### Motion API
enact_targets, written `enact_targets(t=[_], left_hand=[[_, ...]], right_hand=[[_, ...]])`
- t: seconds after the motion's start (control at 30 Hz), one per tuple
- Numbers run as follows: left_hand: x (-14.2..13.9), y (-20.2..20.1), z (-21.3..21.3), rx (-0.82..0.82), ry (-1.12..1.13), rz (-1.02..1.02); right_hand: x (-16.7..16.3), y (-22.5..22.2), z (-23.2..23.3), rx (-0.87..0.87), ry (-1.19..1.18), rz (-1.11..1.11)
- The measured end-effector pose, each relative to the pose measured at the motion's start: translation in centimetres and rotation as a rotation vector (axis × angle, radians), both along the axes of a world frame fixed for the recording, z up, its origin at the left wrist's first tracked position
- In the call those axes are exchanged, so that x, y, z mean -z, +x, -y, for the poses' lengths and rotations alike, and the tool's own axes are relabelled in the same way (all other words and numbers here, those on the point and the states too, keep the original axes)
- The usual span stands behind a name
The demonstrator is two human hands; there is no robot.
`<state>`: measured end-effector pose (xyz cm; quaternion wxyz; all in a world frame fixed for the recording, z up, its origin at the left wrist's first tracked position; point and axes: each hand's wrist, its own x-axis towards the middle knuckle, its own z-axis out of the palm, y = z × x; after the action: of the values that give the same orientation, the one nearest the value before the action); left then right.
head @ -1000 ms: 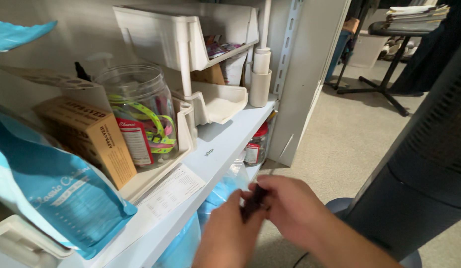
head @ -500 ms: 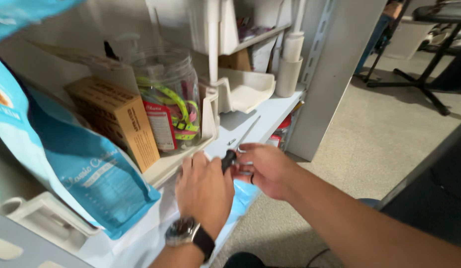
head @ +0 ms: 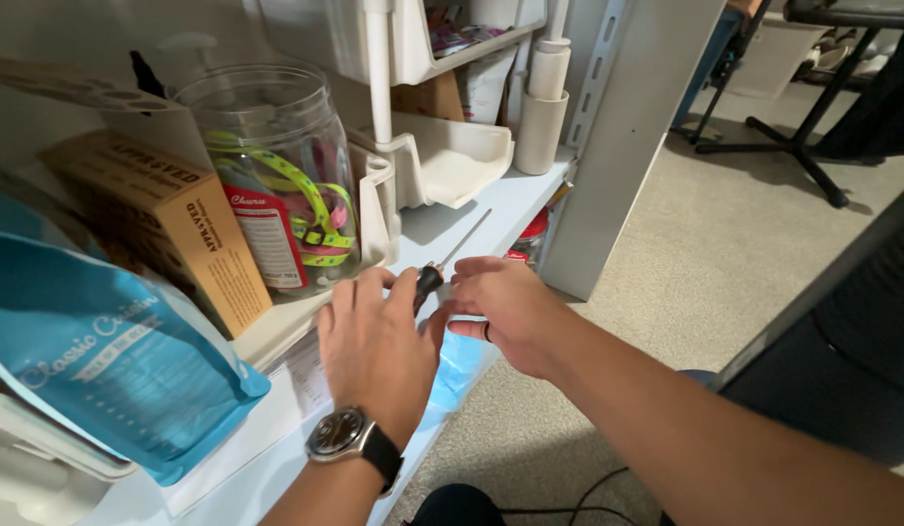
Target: The person unscrews the rear grille of a tower fan with a screwdriver and removes the cylindrical inner filter, setting the screwdriver on a shelf. They then pour detergent from a Surf pouch into a green scoop, fill the scoop with water at the kitchen sink, and carry the soapy water back toward the fan.
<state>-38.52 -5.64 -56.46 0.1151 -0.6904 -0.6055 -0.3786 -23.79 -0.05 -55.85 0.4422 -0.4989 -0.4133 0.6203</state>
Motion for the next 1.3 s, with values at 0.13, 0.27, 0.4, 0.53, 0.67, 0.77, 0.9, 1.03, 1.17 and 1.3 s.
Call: enact_targets(t=[0.13, 0.27, 0.4, 0.53, 0.67, 0.77, 0.9, 1.03, 1.17, 1.3], left_hand=[[0.2, -0.5, 0.4, 0.005, -0.015, 0.000], [0.5, -0.7, 0.7, -0.005, -0.035, -0.014], [0.4, -0.7, 0.8, -0.032, -0.054, -0.048], [0.1, -0.5, 1.1, -0.030, 0.002, -0.070], [-0.6, 0.5, 1.8, -0.014, 0.004, -0.044], [-1.0, 2.5, 2.3, 0.075, 0.019, 0.041], [-0.8, 8.1, 2.7, 0.249, -0.029, 0.183], [0.5, 16.5, 3.5, 0.434, -0.130, 0.314], [1.0, 25.4, 4.3, 0.690, -0.700, 0.673], [0.7, 31.7, 4.6, 0.934, -1.332, 1.277]], right_hand=[[-0.1, 0.3, 1.0, -0.003, 0.006, -0.016], [-0.4, 1.3, 2.5, 0.015, -0.015, 0.025], [-0.5, 3.7, 4.5, 0.047, -0.013, 0.064], [-0.2, 6.2, 6.1, 0.106, -0.042, 0.083], [0.1, 8.2, 7.7, 0.152, -0.055, 0.086], [-0.1, 9.5, 9.5, 0.250, -0.089, 0.112], [-1.1, 12.4, 12.6, 0.421, -0.060, 0.233], [-2.3, 17.1, 16.3, 0.666, -0.036, 0.341], [-3.6, 23.0, 20.1, 0.857, -0.015, 0.444], [-5.3, 27.6, 23.9, 0.942, 0.057, 0.474]])
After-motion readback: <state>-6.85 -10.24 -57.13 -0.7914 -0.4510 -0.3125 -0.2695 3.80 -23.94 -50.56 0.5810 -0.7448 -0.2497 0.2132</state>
